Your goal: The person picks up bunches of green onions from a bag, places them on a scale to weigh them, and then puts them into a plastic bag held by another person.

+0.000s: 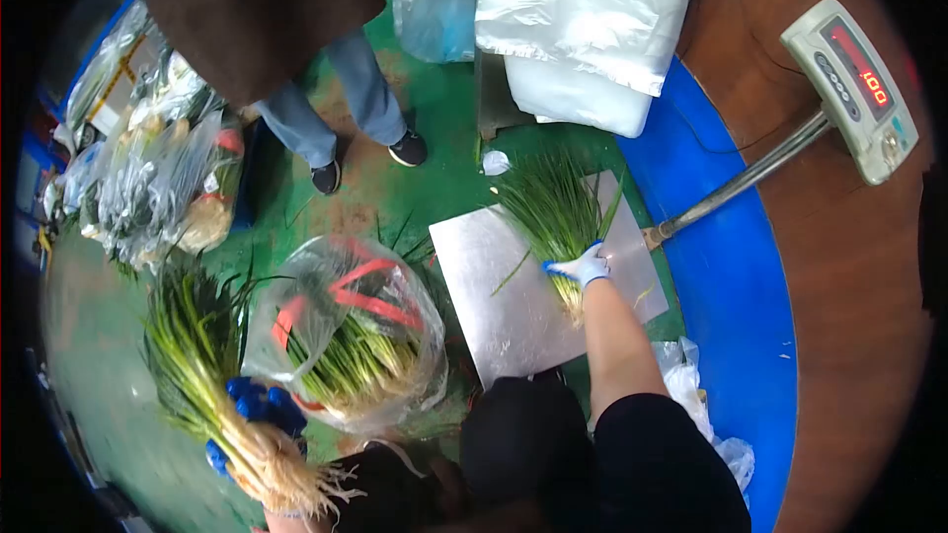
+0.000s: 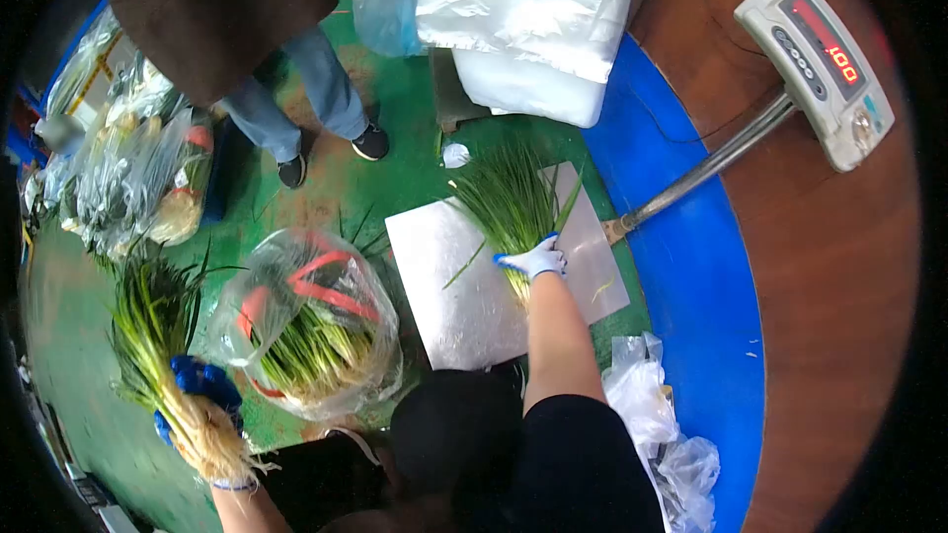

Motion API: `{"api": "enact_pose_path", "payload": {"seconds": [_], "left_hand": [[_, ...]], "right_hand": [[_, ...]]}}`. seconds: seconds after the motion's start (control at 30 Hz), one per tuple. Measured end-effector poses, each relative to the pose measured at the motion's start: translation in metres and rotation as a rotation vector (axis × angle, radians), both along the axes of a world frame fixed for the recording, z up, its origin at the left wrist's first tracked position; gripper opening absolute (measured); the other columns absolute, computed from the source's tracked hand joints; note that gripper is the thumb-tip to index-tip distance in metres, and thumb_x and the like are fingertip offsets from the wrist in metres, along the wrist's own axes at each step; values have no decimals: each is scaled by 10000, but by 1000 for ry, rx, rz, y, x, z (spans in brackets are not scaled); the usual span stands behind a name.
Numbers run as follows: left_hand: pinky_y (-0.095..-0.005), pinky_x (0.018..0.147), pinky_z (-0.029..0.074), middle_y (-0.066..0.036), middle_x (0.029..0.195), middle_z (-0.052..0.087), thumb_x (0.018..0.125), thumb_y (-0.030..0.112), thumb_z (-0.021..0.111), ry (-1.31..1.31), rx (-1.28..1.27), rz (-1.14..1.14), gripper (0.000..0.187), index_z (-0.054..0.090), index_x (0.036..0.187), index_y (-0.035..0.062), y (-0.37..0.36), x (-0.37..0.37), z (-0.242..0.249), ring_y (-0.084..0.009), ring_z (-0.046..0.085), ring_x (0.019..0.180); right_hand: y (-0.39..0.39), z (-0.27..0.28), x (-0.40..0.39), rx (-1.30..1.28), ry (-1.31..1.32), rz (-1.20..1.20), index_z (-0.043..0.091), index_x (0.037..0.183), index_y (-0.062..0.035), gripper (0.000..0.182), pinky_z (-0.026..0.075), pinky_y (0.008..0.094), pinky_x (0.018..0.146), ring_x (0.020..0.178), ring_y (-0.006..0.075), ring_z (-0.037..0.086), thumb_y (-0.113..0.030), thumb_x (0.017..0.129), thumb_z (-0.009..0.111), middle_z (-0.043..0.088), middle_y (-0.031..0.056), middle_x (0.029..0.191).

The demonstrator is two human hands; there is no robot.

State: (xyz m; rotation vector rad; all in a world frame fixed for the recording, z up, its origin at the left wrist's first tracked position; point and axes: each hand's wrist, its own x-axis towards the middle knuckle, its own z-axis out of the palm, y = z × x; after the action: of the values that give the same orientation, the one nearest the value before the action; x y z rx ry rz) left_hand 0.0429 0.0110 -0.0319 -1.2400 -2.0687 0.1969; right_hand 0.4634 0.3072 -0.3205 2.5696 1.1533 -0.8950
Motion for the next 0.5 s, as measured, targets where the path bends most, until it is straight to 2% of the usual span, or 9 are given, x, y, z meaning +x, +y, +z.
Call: {"api": "enact_pose_path", "payload": {"seconds": [0.03,0.13,0.17,0.23,0.3,0.37,0.4,0.43,0.5], "left_hand": [[-453,945,397,-191,1296,493,902,266,459,-18,-16,24,446,472,1288,43,2,0,-2,-370,514,1117],[-477,896,415,-211,1234,519,878,255,483,-5,-4,-22,421,496,1234,32,8,-7,-11,-390,530,1056],[-488,876,419,-216,1203,532,865,257,496,3,16,-57,412,508,1209,30,13,-10,-12,-393,536,1028],[-499,856,423,-221,1172,545,852,260,510,11,38,-94,404,520,1184,28,17,-10,-16,-397,542,1000],[-474,876,435,-210,1239,523,894,265,475,-223,86,58,413,505,1237,37,25,-2,-16,-405,538,1045],[-461,887,440,-204,1272,512,914,267,458,-341,113,128,418,498,1264,41,35,6,-4,-409,537,1068],[-455,881,444,-198,1267,519,913,271,457,-400,-53,151,419,500,1266,48,41,10,6,-399,543,1064],[-437,856,445,-177,1229,538,901,283,475,-332,-35,97,398,522,1227,58,41,9,3,-369,554,1037],[-399,807,445,-137,1154,577,877,308,511,-6,-19,-98,359,565,1149,79,39,5,-6,-309,575,981]], "right_hand": [[-9,73,-41,-136,-126,54,-27,1447,-19,1297,381,419,1019,1326,220,319,-621,591,738,260,180,1459],[-24,40,-58,102,-269,274,0,1447,-9,1240,406,391,983,1248,228,431,-558,618,741,410,168,1360],[-23,38,-55,100,-269,266,0,1447,-9,1240,406,391,983,1248,228,431,-558,618,741,410,168,1360],[-22,37,-49,57,-197,397,13,1449,-16,1189,427,359,954,1121,242,542,-520,642,725,503,141,1264],[-22,37,-38,94,-189,415,60,1446,-6,1183,447,340,933,1069,254,581,-478,616,757,544,153,1221],[-24,45,-30,39,-30,224,142,1433,-6,1145,463,347,920,1079,256,578,-411,581,791,559,170,1206],[-29,42,-30,113,-17,85,331,1360,-6,1010,477,349,907,1047,270,597,-367,549,812,583,182,1172],[-34,39,-29,118,-24,85,331,1360,-6,1010,477,349,907,1047,270,597,-367,549,812,583,182,1172],[-44,24,-30,287,41,-186,518,1181,-8,795,497,345,867,997,294,619,-358,535,821,616,185,1110]]}}
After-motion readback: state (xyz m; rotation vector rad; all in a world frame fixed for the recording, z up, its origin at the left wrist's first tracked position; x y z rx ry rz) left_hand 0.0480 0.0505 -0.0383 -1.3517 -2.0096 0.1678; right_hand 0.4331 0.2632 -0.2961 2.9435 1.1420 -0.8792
